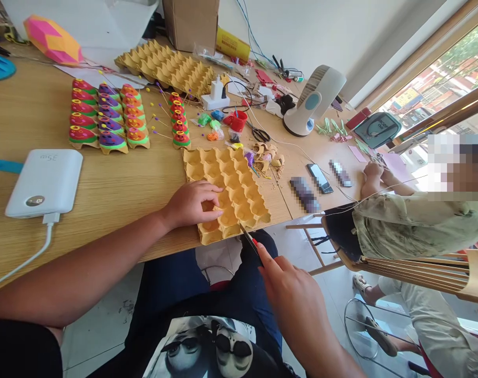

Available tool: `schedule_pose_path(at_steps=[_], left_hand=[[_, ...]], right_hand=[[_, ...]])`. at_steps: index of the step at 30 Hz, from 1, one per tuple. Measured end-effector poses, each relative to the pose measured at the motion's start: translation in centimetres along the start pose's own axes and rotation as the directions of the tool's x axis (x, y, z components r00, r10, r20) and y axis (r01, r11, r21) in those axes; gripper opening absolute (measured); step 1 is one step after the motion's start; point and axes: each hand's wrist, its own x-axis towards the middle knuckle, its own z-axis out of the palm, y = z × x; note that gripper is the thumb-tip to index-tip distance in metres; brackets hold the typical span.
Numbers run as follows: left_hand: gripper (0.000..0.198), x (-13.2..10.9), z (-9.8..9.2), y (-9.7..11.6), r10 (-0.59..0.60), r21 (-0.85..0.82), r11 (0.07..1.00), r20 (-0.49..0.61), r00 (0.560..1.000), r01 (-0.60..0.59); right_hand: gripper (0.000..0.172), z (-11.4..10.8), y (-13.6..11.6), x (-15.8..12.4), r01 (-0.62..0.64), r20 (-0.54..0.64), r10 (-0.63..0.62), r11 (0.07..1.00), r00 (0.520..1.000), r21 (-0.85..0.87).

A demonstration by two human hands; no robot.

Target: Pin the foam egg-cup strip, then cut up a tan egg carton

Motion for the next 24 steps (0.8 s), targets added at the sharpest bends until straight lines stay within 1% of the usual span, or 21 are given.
schedule_pose_path(at_steps=[4, 9, 11, 14, 17, 20, 24], left_hand=[[0.025, 0.0, 0.0, 0.0, 0.002, 0.007, 1.0, -0.005, 1.0, -0.002], [0.026, 0.0, 0.0, 0.0, 0.01, 0.011, 1.0, -0.007, 1.0, -0.01], [0.026, 0.0, 0.0, 0.0, 0.008, 0.011, 1.0, -0.007, 1.0, -0.008], [0.025, 0.0, 0.0, 0.1, 0.011, 0.007, 1.0, -0.005, 1.0, -0.011], [0.025, 0.0, -0.1, 0.1, 0.009, 0.008, 1.0, -0.005, 1.0, -0.009], [0.026, 0.0, 0.0, 0.1, 0.007, 0.007, 1.0, -0.006, 1.0, -0.007], [0.026, 0.0, 0.0, -0.1, 0.01, 0.004, 1.0, -0.004, 1.0, -0.01]], right_hand=[[0.056, 0.0, 0.0, -0.5, 0.012, -0.012, -0.012, 1.0, 1.0, -0.007], [0.06, 0.2, -0.7, 0.5, 0.001, -0.004, -0.001, 0.999, 1.0, -0.035], [0.059, 0.1, -0.6, 0.4, 0.004, -0.007, -0.004, 1.0, 1.0, -0.027], [0.058, 0.0, 0.1, -0.3, 0.024, -0.014, -0.024, 1.0, 1.0, -0.006], [0.061, -0.1, 0.5, -0.9, 0.031, -0.013, -0.031, 1.0, 0.999, -0.002], [0.061, 0.2, 0.0, -0.5, 0.019, 0.003, -0.019, 1.0, 1.0, -0.011], [0.057, 0.7, -0.8, 0.7, -0.013, 0.015, 0.013, 1.0, 1.0, -0.001]])
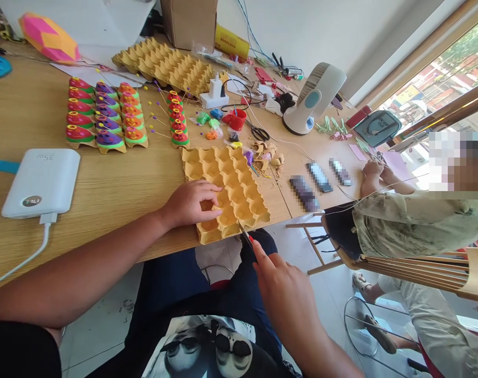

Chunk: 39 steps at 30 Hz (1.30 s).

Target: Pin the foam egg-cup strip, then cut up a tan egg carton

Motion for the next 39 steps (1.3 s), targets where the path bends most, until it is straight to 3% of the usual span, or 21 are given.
schedule_pose_path(at_steps=[8, 22, 39], left_hand=[[0.026, 0.0, 0.0, 0.0, -0.009, -0.008, 1.0, 0.005, 1.0, 0.009], [0.024, 0.1, -0.1, 0.2, -0.032, -0.007, 0.999, 0.025, 0.999, 0.032], [0.025, 0.0, -0.1, 0.2, -0.024, 0.0, 1.0, 0.015, 1.0, 0.024]], right_hand=[[0.056, 0.7, 0.0, -0.1, -0.013, -0.002, 0.013, 1.0, 1.0, 0.014], [0.057, -0.5, 1.1, -1.5, 0.042, -0.067, -0.039, 0.999, 0.997, 0.033], [0.057, 0.3, -0.3, -0.7, 0.003, -0.026, -0.002, 1.0, 1.0, 0.008]])
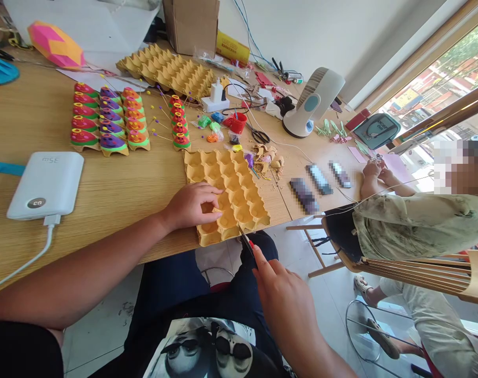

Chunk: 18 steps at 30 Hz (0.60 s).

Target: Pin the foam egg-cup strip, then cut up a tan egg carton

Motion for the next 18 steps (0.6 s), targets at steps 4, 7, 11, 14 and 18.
schedule_pose_path(at_steps=[4, 7, 11, 14, 18], left_hand=[[0.026, 0.0, 0.0, 0.1, -0.008, -0.004, 1.0, 0.001, 1.0, 0.008], [0.025, 0.1, 0.0, 0.0, -0.009, -0.007, 1.0, 0.002, 1.0, 0.009], [0.024, 0.0, 0.0, 0.0, -0.001, 0.0, 1.0, 0.004, 1.0, 0.001], [0.025, 0.0, -0.1, 0.0, -0.004, -0.001, 1.0, 0.005, 1.0, 0.004], [0.025, 0.0, -0.1, 0.1, -0.014, -0.005, 1.0, 0.013, 1.0, 0.014]], right_hand=[[0.056, 0.1, 0.0, 0.2, -0.009, 0.009, 0.009, 1.0, 1.0, 0.022], [0.058, -0.1, 0.4, 0.0, -0.006, 0.012, 0.006, 1.0, 1.0, 0.028], [0.056, -0.6, 1.0, -0.6, 0.013, -0.011, -0.013, 0.999, 1.0, 0.033], [0.057, -0.8, 1.3, -1.1, 0.031, -0.031, -0.03, 0.999, 0.999, 0.03], [0.056, -0.8, 1.4, -1.4, 0.034, -0.054, -0.033, 0.999, 0.998, 0.018]])
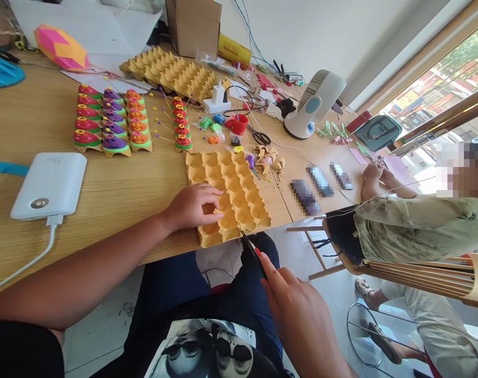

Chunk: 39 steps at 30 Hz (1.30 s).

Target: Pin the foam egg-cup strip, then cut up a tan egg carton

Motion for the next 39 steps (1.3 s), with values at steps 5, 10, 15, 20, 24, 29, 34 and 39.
schedule_pose_path(at_steps=[5, 10, 15, 20, 24, 29, 34, 39], left_hand=[[0.024, 0.0, 0.1, -0.1, 0.003, 0.003, 1.0, -0.003, 1.0, -0.003], [0.023, 0.0, 0.1, -0.1, 0.01, -0.001, 1.0, -0.011, 1.0, -0.01], [0.024, 0.0, 0.0, 0.0, 0.002, -0.01, 1.0, -0.011, 1.0, -0.003], [0.025, 0.0, 0.0, 0.1, 0.007, -0.013, 1.0, -0.01, 1.0, -0.007], [0.025, 0.1, 0.1, -0.1, 0.011, -0.005, 1.0, -0.006, 1.0, -0.012], [0.026, 0.0, 0.2, -0.1, 0.015, 0.0, 1.0, -0.012, 1.0, -0.015], [0.025, 0.0, 0.2, -0.2, 0.015, 0.014, 1.0, -0.015, 1.0, -0.015], [0.025, 0.0, 0.2, -0.2, 0.034, 0.012, 0.999, -0.021, 0.999, -0.034]], right_hand=[[0.058, 0.0, -0.2, 0.2, 0.007, 0.0, -0.007, 1.0, 1.0, -0.005], [0.056, -0.2, -0.3, 0.3, -0.004, 0.005, 0.004, 1.0, 1.0, -0.005], [0.057, -0.2, -0.5, 0.2, -0.007, 0.002, 0.007, 1.0, 1.0, -0.011], [0.054, -0.2, -0.7, 0.3, -0.015, 0.026, 0.015, 1.0, 1.0, -0.015], [0.056, 0.2, -1.0, 1.1, -0.033, 0.06, 0.033, 0.999, 0.998, -0.007], [0.056, 0.9, -1.2, 2.2, -0.058, 0.092, 0.06, 0.998, 0.994, -0.023], [0.058, 1.2, -0.8, 2.0, -0.048, 0.086, 0.047, 0.999, 0.995, 0.006], [0.059, 0.8, -0.3, 0.8, -0.034, 0.061, 0.032, 0.999, 0.998, 0.028]])
